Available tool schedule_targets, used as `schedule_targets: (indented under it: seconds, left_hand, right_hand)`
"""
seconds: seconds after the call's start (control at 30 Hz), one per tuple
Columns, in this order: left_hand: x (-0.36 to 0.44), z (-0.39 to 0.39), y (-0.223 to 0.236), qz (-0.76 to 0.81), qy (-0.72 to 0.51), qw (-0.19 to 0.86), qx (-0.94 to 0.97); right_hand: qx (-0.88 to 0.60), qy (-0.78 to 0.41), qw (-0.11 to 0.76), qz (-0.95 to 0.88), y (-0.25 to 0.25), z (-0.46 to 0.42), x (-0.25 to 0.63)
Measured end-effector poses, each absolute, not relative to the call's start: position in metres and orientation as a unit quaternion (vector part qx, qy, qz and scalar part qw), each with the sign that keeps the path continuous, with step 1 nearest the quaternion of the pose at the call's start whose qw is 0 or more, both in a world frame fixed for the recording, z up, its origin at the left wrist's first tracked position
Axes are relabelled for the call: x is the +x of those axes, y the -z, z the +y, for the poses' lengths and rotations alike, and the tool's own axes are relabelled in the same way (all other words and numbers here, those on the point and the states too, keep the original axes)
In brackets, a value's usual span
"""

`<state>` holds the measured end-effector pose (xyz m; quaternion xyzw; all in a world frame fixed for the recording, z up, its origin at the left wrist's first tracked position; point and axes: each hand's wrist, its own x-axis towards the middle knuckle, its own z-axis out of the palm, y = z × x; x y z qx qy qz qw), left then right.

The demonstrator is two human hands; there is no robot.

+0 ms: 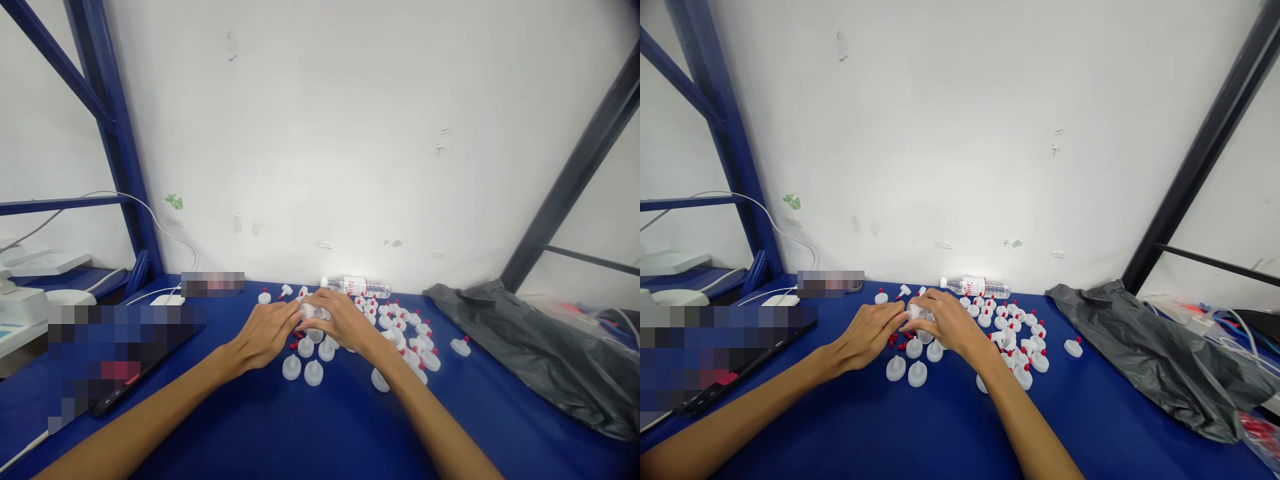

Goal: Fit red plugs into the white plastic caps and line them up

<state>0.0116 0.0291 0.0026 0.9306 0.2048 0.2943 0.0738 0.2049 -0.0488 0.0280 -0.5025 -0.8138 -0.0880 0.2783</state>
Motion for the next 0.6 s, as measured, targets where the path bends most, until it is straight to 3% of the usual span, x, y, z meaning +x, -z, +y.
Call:
schedule_targets:
  seconds: [0.13, 0.23, 0.33, 0.43, 0.5, 0.6]
  left_hand:
    - [0.026, 0.019, -0.002, 0.259, -0.357, 0.293, 0.848]
    - [0.026, 0.021, -0.004, 0.278, -0.388, 0.394, 0.785]
    - [0.015, 0.033, -0.009, 0.303, -0.407, 0.365, 0.781]
    - [0.004, 0.045, -0.010, 0.332, -0.352, 0.148, 0.862]
    - [0.002, 0.049, -0.008, 0.314, -0.307, 0.062, 0.897]
    - [0.006, 0.048, -0.001, 0.277, -0.263, 0.036, 0.924]
  right_hand:
    - [-0.511, 0.206, 0.272, -0.789, -0.022, -0.044, 0.204]
    - [-0.532, 0.253, 0.268, -0.762, -0.022, -0.041, 0.215]
    - [-0.583, 0.245, 0.294, -0.717, -0.024, -0.041, 0.239]
    - [-0.611, 0.191, 0.388, -0.663, -0.028, -0.045, 0.250]
    - [-0.604, 0.126, 0.440, -0.653, -0.031, -0.047, 0.245]
    - [-0.581, -0.025, 0.467, -0.666, -0.033, -0.049, 0.226]
